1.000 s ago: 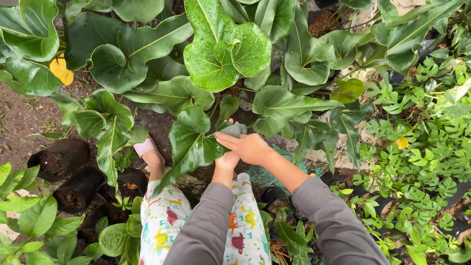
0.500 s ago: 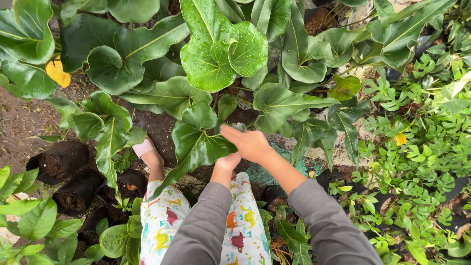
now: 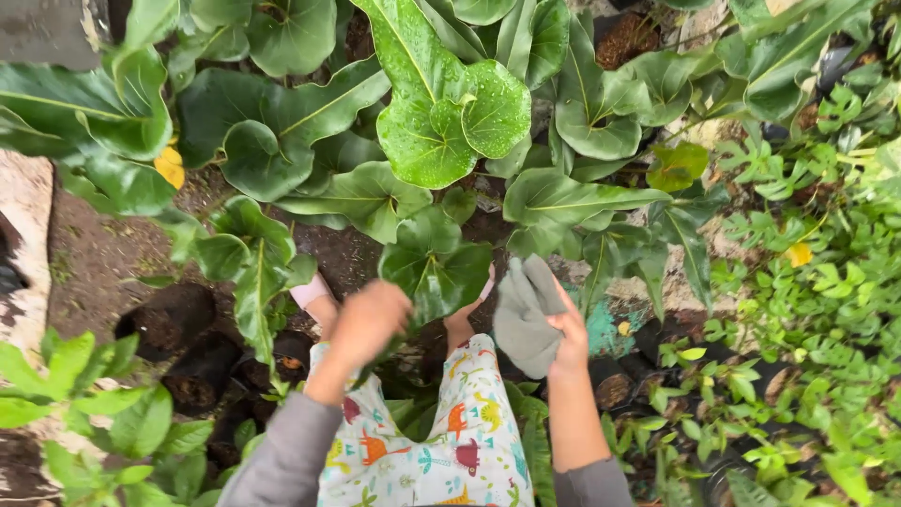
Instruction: Wiping dust and dirt off the leaves of various plants in a nursery using a cloth.
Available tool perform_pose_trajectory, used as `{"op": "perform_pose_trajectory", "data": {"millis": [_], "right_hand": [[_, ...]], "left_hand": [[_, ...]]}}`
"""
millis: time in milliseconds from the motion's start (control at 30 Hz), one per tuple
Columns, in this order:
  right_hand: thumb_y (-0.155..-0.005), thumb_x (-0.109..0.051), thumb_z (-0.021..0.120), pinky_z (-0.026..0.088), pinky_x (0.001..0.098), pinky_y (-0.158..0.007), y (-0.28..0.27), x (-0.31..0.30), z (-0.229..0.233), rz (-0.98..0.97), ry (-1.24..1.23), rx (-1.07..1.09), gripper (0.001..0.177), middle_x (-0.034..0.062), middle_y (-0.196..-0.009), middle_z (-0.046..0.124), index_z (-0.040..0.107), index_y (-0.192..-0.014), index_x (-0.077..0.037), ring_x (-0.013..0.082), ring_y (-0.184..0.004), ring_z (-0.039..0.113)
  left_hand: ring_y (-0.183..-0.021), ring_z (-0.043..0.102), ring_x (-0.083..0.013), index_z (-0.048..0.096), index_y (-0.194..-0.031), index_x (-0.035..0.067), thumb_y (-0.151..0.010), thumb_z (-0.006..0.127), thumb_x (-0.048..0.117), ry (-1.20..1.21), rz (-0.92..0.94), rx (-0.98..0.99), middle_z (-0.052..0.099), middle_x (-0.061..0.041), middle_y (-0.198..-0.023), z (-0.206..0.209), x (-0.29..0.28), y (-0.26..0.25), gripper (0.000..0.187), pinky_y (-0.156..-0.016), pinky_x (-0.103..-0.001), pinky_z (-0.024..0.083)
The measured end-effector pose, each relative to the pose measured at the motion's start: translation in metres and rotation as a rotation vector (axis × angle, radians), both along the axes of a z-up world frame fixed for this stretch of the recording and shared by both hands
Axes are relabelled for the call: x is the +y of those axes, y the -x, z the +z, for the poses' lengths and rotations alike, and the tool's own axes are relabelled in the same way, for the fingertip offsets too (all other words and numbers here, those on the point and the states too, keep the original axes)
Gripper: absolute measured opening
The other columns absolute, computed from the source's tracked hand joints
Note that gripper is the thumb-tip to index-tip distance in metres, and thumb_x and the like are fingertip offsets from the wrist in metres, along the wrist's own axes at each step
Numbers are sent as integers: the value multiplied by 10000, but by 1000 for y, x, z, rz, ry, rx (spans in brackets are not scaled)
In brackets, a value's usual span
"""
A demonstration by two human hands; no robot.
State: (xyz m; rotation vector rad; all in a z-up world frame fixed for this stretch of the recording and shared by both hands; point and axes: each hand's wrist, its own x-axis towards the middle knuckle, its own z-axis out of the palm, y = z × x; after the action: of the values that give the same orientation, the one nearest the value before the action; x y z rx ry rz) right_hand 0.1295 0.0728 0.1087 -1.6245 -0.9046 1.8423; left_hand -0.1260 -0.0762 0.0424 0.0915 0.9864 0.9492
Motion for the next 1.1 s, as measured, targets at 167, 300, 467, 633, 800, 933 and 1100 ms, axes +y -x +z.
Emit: {"op": "perform_pose_trajectory", "data": {"millis": [167, 300, 467, 633, 800, 933, 1100], "right_hand": [[-809, -63, 440, 380, 485, -1165, 68, -20, 8, -102, 139, 128, 710, 180, -1539, 478, 463, -1515, -138, 320, -1382, 474], [-932, -71, 399, 318, 434, -1223, 103, -25, -36, 237, -26, -21, 605, 187, -1575, 420, 441, -1535, -113, 248, -1448, 385], [-981, -214, 586, 605, 270, -589, 167, -54, -92, 1187, -1024, -1051, 477, 84, -1259, 436, 545, -1451, -143, 180, -932, 654], [-909, -101, 624, 556, 313, -497, 168, -28, -108, 1126, -1009, -1131, 548, 118, -1165, 496, 542, -1449, -145, 202, -798, 619], [-948, -98, 611, 525, 251, -500, 159, -16, -93, 1019, -874, -1175, 472, 168, -1170, 522, 570, -1418, -107, 192, -787, 620], [-944, -122, 597, 610, 382, -580, 146, -17, -90, 1337, -864, -986, 522, 112, -1188, 496, 532, -1445, -254, 266, -923, 667], [-951, -67, 584, 615, 372, -587, 154, 5, -82, 1090, -676, -1190, 627, 107, -1208, 417, 409, -1545, -163, 241, -865, 664]], "left_hand": [[-1431, 435, -196, 534, -1463, 236, -1059, 390, 607, 142, -185, 660, 509, -43, -1507, -97, 32, 70, 568, -1204, -406, 274], [-1468, 364, -398, 452, -1536, 150, -1049, 159, 670, 35, -99, 290, 450, -203, -1548, -104, 57, 74, 770, -1175, -606, 272], [-1533, -87, -444, 408, -1555, 310, -782, 112, 991, 216, 22, -188, 242, -133, -1667, -106, 66, 48, 1072, -1143, -695, -205], [-1444, 335, -407, 475, -1526, 234, -803, 104, 964, 62, 161, -317, 425, -156, -1549, -156, 44, 17, 1093, -1166, -660, 239], [-1446, 345, -386, 379, -1584, 231, -783, -66, 949, -148, 97, -270, 430, -184, -1556, -158, 45, 12, 1164, -1155, -652, 280], [-1135, 531, -222, 166, -1620, 412, -775, -29, 944, -143, 108, -230, 597, -87, -1356, -128, 63, 20, 1017, -1028, -387, 411], [-1339, 449, -416, 212, -1635, 303, -790, -95, 917, -135, 38, -141, 477, -270, -1483, -137, 69, 11, 1089, -1086, -605, 364]]}}
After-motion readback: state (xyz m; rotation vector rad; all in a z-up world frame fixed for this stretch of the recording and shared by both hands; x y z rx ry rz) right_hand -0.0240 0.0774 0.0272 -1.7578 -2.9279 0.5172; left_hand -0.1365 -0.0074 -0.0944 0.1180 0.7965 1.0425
